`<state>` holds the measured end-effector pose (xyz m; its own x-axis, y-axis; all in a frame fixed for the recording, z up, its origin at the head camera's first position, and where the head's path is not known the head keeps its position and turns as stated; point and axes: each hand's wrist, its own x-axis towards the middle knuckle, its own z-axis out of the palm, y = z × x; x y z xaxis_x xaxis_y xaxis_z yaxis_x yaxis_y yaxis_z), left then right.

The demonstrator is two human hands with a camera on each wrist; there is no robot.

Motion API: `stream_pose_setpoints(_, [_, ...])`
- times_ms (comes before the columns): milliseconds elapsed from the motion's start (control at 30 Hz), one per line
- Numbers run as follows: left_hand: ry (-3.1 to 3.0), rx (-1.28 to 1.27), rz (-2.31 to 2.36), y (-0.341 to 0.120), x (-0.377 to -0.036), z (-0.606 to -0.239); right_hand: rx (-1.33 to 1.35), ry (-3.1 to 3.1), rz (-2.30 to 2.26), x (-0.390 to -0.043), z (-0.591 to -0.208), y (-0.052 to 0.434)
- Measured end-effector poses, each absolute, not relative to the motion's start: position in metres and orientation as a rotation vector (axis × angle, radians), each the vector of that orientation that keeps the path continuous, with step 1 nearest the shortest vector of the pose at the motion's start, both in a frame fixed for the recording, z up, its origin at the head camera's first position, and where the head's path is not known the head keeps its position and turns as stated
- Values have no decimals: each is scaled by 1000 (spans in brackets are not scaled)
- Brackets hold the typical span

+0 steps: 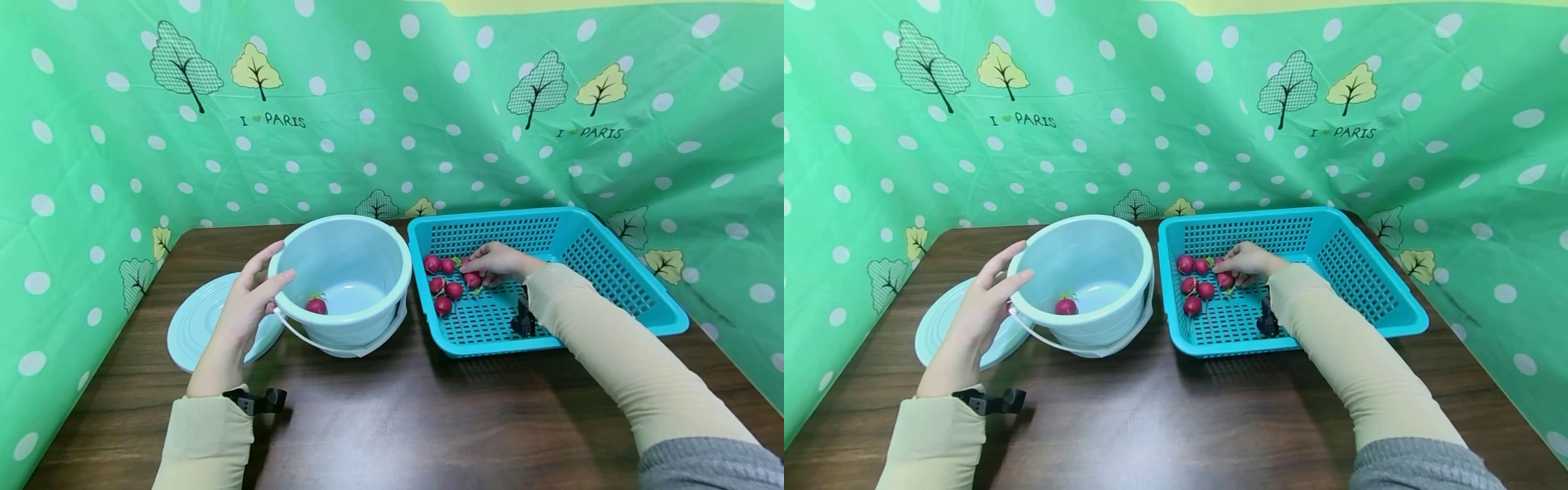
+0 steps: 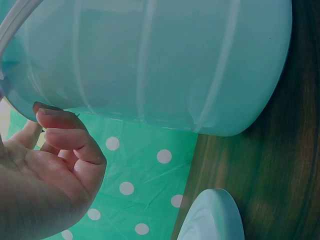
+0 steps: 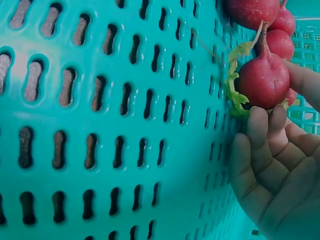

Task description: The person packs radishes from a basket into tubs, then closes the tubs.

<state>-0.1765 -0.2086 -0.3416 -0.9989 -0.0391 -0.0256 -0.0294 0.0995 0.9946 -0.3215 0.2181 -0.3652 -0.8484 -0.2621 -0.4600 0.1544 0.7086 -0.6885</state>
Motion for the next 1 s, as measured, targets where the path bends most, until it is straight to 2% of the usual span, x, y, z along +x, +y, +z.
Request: stream_pose_setpoints(1000, [-2326,77,-2107,-209,-176,-341,-134,2458,-1029,-319,-352,219])
